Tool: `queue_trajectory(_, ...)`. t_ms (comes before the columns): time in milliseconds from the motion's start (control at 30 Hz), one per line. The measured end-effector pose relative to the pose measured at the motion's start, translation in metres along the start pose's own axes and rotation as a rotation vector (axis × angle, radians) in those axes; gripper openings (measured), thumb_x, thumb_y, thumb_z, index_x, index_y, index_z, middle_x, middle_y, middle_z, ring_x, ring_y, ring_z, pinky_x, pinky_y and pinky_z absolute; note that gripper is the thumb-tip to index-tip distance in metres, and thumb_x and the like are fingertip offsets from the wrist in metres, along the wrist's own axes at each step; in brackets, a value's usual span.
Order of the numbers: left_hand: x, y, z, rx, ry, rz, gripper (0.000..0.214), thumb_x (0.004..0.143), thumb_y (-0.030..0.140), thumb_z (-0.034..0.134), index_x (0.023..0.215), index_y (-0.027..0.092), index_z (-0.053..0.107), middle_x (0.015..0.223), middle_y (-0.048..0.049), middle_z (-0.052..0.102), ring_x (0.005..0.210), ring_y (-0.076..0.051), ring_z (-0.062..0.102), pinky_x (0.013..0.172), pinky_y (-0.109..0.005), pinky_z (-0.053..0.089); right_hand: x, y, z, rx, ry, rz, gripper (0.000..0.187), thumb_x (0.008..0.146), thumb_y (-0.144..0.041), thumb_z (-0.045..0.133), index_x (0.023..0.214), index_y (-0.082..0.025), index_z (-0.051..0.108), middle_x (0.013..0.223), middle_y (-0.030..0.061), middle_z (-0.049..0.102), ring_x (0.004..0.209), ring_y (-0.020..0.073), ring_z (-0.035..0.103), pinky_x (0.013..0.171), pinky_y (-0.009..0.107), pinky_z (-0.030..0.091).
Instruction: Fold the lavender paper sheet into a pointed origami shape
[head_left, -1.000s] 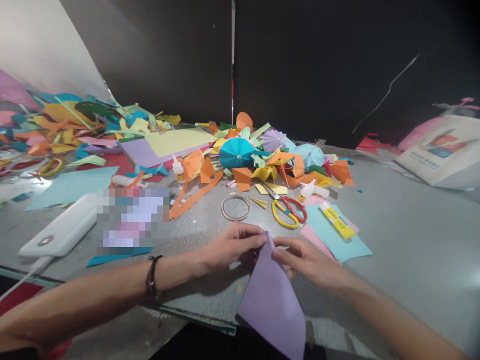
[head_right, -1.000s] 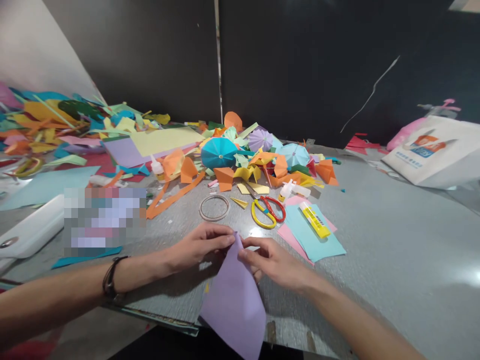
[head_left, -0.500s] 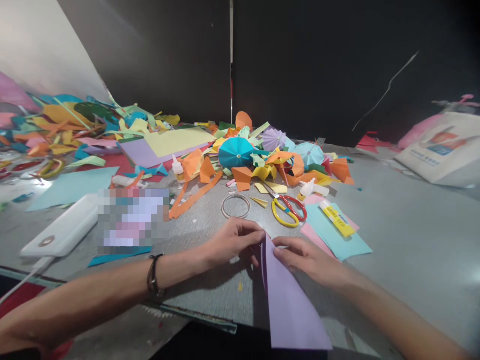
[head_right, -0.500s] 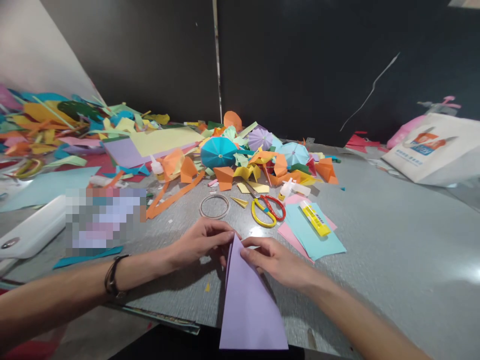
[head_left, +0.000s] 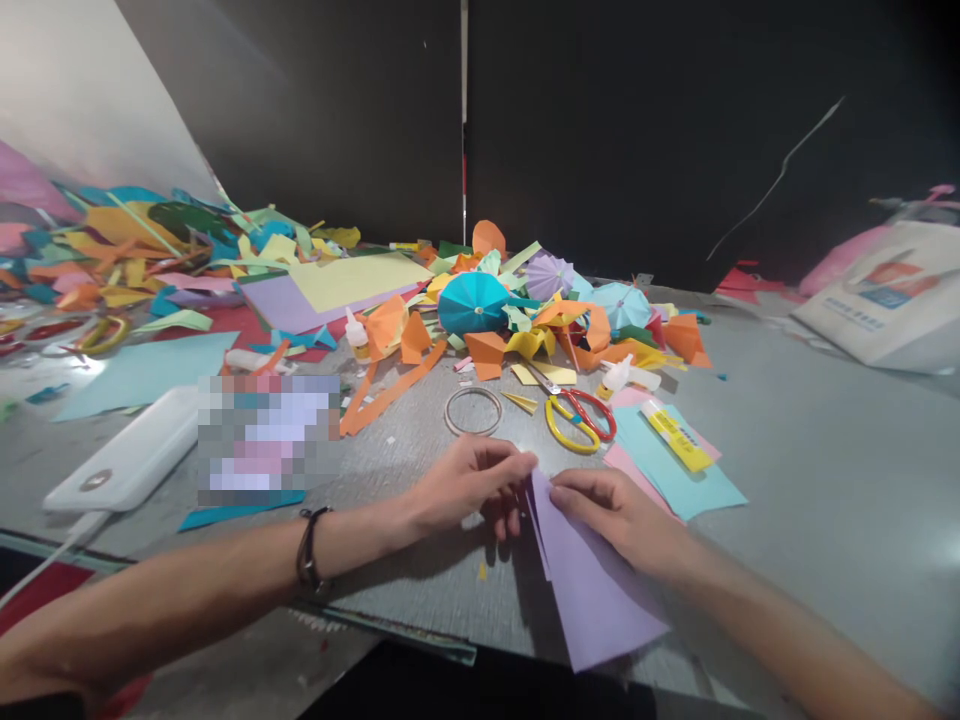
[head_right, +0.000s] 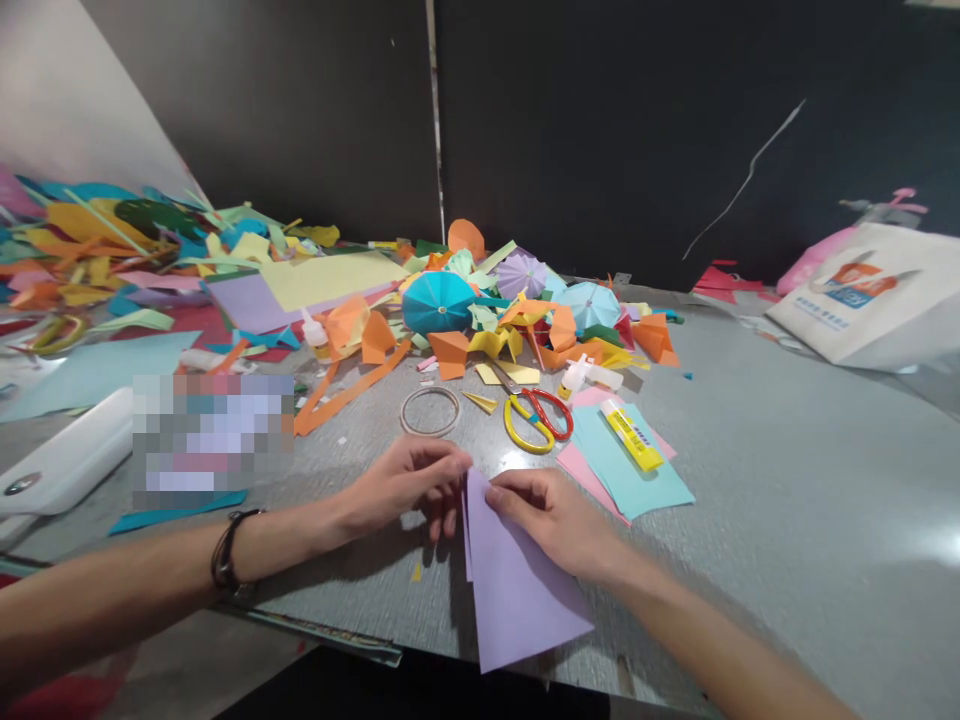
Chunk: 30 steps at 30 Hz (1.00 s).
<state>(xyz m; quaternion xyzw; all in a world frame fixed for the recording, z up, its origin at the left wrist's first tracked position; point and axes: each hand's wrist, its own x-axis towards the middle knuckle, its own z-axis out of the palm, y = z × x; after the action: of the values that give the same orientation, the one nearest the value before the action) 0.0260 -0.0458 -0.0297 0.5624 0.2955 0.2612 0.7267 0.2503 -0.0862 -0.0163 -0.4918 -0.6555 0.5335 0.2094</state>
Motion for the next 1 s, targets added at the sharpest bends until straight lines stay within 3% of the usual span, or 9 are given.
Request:
queue_trajectory(333, -0.0025, 0.0030, 0.0021, 0.026, 0.001, -0.009, 0.037, 0.089, 0.046, 0.075, 0.080, 0.011, 0.066, 0.058, -0.0061, 0.069, 0.046, -0.011, 0.063, 0.044, -0.019, 0.050, -0.0032, -0.0030, 0.0079, -0.075, 0.056, -0.082, 0.042, 0.101, -0.060, 0.055, 0.092, -0.021, 0.067, 0.085, 0.0038, 0.064, 0.078, 0.0191, 0.056, 0.069, 0.031, 0.042)
queue_trajectory(1000, -0.0033, -0.0010, 0.0017, 0.045, -0.033, -0.020, 0.046, 0.089, 0.055, 0.073, 0.077, 0.012, 0.065, 0.059, -0.0044, 0.069, 0.044, -0.010, 0.062, 0.041, -0.018, 0.052, -0.0010, -0.0035, 0.0078, 0.008, -0.011, -0.070, 0.047, 0.092, -0.066, 0.065, 0.086, -0.019, 0.064, 0.081, 0.0016, 0.062, 0.072, 0.0157, 0.054, 0.063, 0.029, 0.040)
